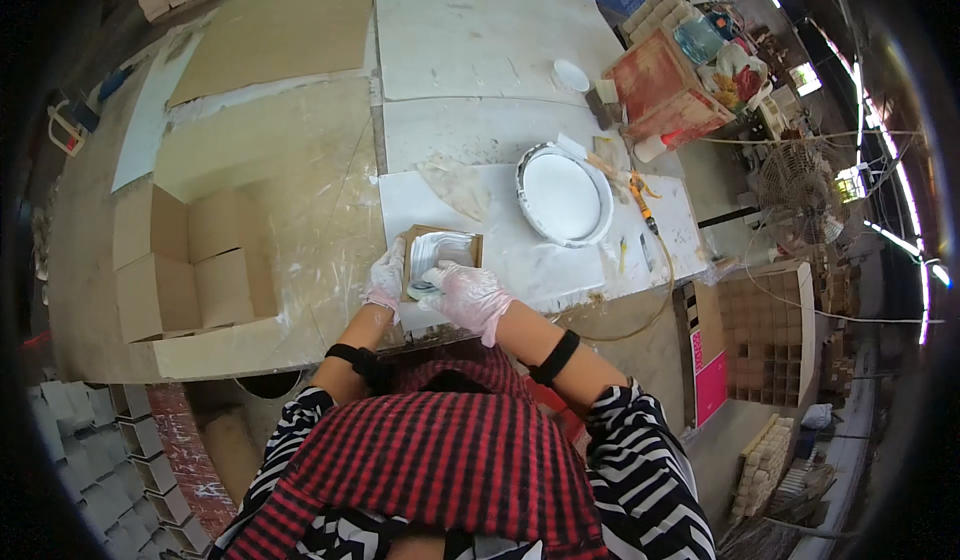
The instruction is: The person paints wooden boxes using a green cloth dipped in white paint, covering all exterior and interior surfaces before placing them onto a stack.
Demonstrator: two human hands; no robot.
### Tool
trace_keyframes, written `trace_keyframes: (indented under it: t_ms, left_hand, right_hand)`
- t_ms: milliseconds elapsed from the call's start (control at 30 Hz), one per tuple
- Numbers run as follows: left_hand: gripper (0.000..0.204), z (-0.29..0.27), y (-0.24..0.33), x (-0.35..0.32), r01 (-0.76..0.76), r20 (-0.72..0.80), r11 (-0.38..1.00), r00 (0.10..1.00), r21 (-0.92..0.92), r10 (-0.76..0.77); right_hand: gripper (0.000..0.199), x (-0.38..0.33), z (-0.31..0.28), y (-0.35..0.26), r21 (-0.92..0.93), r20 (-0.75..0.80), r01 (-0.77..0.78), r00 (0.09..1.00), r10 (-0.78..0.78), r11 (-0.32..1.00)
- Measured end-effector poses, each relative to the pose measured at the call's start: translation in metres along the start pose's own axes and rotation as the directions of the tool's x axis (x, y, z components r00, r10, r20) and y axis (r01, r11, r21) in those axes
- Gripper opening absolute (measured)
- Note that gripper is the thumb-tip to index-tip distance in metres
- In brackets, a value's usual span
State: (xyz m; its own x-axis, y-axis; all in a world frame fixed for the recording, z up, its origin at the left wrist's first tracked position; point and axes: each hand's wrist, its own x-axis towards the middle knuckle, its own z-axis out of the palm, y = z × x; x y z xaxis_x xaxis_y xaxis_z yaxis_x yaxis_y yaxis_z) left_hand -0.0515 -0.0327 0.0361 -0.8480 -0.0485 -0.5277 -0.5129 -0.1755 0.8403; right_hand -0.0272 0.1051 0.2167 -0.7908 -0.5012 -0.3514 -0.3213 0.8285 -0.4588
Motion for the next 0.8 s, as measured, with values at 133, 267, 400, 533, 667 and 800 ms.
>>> trace_keyframes:
  t_ms: [133, 267, 400, 533, 667, 800]
  left_hand:
    - [0.051, 0.002, 0.004, -0.003, -0.029, 0.018, 0.999, 0.999, -0.035, 0.029]
    - [0.054, -0.002, 0.010, -0.009, -0.051, -0.026, 0.986, 0.998, 0.161, 0.056]
    - [0.058, -0.001, 0.016, -0.009, 0.018, -0.045, 0.963, 0.999, 0.267, -0.007]
    - [0.060, -0.004, -0.021, 0.019, -0.010, -0.066, 0.981, 0.998, 0.196, 0.023]
    - [0.061, -0.001, -0.006, 0.009, 0.043, -0.049, 0.987, 0.998, 0.158, -0.035]
    - [0.060, 0.001, 0.015, -0.009, 0.067, -0.078, 0.980, 0.996, 0.189, -0.053]
  right_hand:
    - [0.038, 0.024, -0.012, 0.002, 0.244, -0.166, -0.285, 0.929, 0.330, 0.927]
    - [0.041, 0.014, 0.003, 0.001, 0.201, -0.103, -0.026, 0.994, 0.047, 0.979]
    - [0.041, 0.002, -0.015, -0.001, 0.177, 0.038, -0.047, 0.998, 0.041, 0.983]
    - [0.033, 0.024, -0.001, 0.000, 0.111, -0.198, 0.077, 0.979, -0.054, 0.991]
    - [0.025, 0.005, 0.033, 0.025, -0.132, -0.109, 0.342, 0.928, -0.356, 0.931]
    - [0.026, -0.019, -0.014, 0.012, -0.178, 0.144, 0.165, 0.980, -0.140, 0.970]
